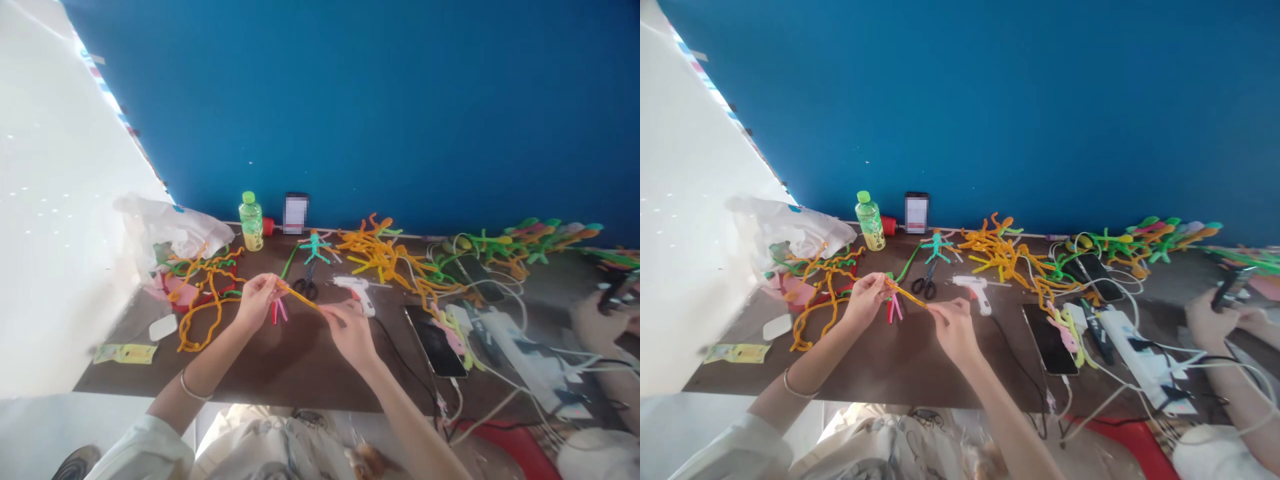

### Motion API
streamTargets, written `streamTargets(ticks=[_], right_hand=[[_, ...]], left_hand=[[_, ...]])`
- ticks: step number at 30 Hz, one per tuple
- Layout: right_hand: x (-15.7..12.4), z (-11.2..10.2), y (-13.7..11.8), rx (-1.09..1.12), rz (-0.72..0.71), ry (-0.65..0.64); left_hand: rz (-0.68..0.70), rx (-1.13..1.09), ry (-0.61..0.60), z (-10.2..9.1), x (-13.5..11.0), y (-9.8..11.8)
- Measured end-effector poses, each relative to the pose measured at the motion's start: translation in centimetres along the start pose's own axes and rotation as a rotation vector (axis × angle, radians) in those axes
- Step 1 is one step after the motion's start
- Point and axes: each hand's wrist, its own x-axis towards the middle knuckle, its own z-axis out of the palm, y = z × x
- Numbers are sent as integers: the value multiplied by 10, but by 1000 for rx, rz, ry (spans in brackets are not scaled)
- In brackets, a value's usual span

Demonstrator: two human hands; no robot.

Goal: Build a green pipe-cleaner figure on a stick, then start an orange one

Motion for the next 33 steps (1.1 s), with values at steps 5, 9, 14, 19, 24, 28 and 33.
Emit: streamTargets(ticks=[5, 9, 14, 19, 24, 28, 33], right_hand=[[-6, 4, -9, -333, -304, 127], [-5, 15, -7, -377, -257, 148], [-10, 25, -4, -279, -80, 173], [-21, 32, -7, 183, 212, 177], [-22, 47, -11, 842, 554, 377], [-16, 62, -11, 1117, 690, 608], [-7, 68, -9, 1264, 755, 635]], left_hand=[[-41, -145, 72, 7, 9, -11], [-104, -379, 178, 13, 12, -26], [-210, -324, 47, 21, -5, -35], [-166, -378, 41, 25, -10, -38], [-167, -470, 111, 33, -9, -43], [-122, -492, 142, 39, -13, -49], [-24, -473, 165, 41, -14, -55]])
